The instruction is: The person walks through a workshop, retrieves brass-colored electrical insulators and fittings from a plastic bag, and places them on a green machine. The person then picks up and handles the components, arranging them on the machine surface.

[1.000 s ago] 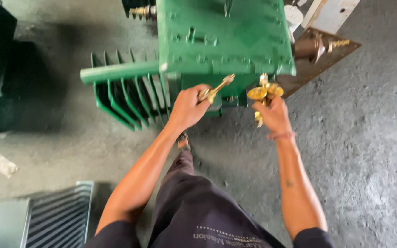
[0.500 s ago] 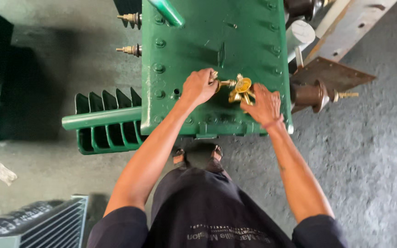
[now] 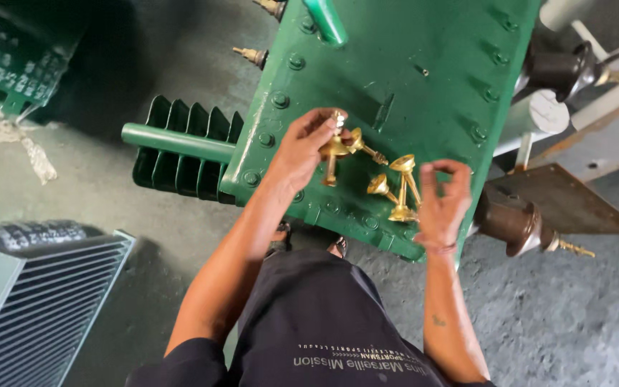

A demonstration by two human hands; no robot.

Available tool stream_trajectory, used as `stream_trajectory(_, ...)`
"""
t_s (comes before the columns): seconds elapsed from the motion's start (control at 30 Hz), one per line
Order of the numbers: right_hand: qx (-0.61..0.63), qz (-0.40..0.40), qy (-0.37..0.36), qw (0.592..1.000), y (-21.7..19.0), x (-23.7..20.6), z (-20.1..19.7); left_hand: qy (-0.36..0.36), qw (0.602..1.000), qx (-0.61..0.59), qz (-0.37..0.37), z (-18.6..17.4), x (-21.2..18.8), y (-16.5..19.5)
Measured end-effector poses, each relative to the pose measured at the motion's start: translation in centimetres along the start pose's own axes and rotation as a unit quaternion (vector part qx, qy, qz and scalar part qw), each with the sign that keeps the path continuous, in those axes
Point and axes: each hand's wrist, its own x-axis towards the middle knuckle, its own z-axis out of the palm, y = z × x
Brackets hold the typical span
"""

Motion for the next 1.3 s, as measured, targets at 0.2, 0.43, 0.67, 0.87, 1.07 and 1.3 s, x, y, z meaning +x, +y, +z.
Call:
stream_trajectory(0.2,0.158,0.133,-0.257,0.944,-3.5,0.2,5.4,-0.001,0.990,-0.101,0.095,4.1,-2.7,0.0)
stream_trajectory(0.43,-0.095,-0.159,-0.168,0.968,-2.6,1.2,4.8,0.146,0.841,0.448,0.267,6.0,-2.1,1.7)
stream_trajectory(0.67,-0.194,-0.256,-0.080,0.944,-3.6,3.6,3.7,0.179,0.735,0.603,0.253,7.2,-0.3,1.5)
stream_trajectory(0.87,-0.187,-0.251,-0.069,0.947,-4.0,5.1,2.5,0.100,0.838,0.504,0.185,6.3,-0.4,1.6)
stream_trajectory(1.07,-0.205,-0.256,-0.055,0.943,-3.5,5.5,2.0,0.125,0.879,0.454,0.075,5.9,-0.6,0.9)
stream_trajectory(1.3,-0.178,-0.224,-0.052,0.957,-2.9,3.8,3.0,0.193,0.807,0.544,0.122,6.5,0.0,-0.1)
